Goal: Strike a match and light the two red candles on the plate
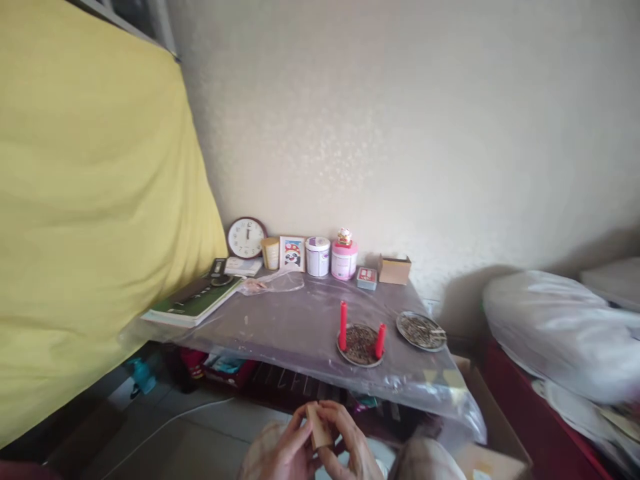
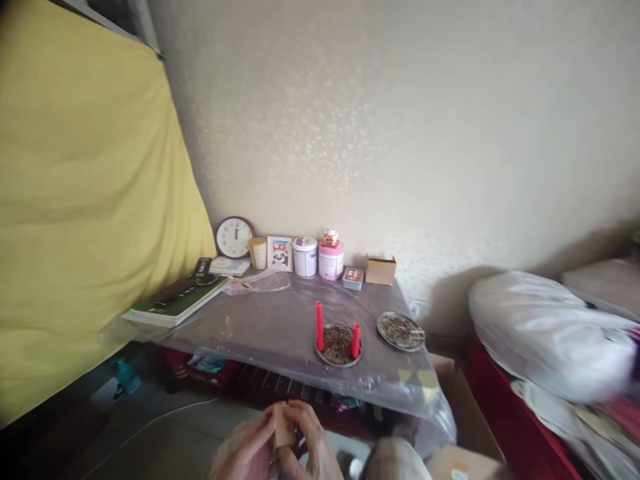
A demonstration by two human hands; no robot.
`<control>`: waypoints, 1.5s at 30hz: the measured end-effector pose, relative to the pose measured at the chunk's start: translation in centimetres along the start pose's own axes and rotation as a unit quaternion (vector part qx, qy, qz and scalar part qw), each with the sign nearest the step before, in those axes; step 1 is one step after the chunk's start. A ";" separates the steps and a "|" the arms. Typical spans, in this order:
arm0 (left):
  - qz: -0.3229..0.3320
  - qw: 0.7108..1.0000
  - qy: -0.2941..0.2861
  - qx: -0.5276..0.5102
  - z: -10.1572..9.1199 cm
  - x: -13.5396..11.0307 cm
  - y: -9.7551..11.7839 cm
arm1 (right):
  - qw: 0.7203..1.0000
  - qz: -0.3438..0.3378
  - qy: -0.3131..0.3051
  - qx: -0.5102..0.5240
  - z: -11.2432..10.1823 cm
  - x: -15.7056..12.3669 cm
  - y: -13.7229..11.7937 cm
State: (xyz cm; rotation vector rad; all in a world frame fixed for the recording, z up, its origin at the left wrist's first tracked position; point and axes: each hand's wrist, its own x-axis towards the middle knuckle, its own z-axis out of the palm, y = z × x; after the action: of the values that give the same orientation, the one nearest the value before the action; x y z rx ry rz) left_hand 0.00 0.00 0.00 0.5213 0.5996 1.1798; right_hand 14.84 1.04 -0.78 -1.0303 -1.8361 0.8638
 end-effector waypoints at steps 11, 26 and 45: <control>0.016 0.998 -0.047 0.039 4.6 -2.0 0.2 | 0.992 0.038 0.099 0.071 -1.4 -3.2 -3.7; 0.017 0.985 -0.148 0.087 4.2 -2.3 0.5 | 0.991 -0.103 0.090 -0.010 -3.5 -5.3 -3.9; -0.129 0.991 -0.029 0.006 3.6 -2.0 -2.9 | 0.999 -0.032 -0.006 -0.041 -6.8 -6.5 -4.4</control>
State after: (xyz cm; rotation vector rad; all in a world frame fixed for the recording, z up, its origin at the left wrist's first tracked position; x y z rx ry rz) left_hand 3.91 -3.03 1.10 0.4714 0.6064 0.9138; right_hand 21.58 -5.52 3.61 -1.0120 -1.9181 0.7637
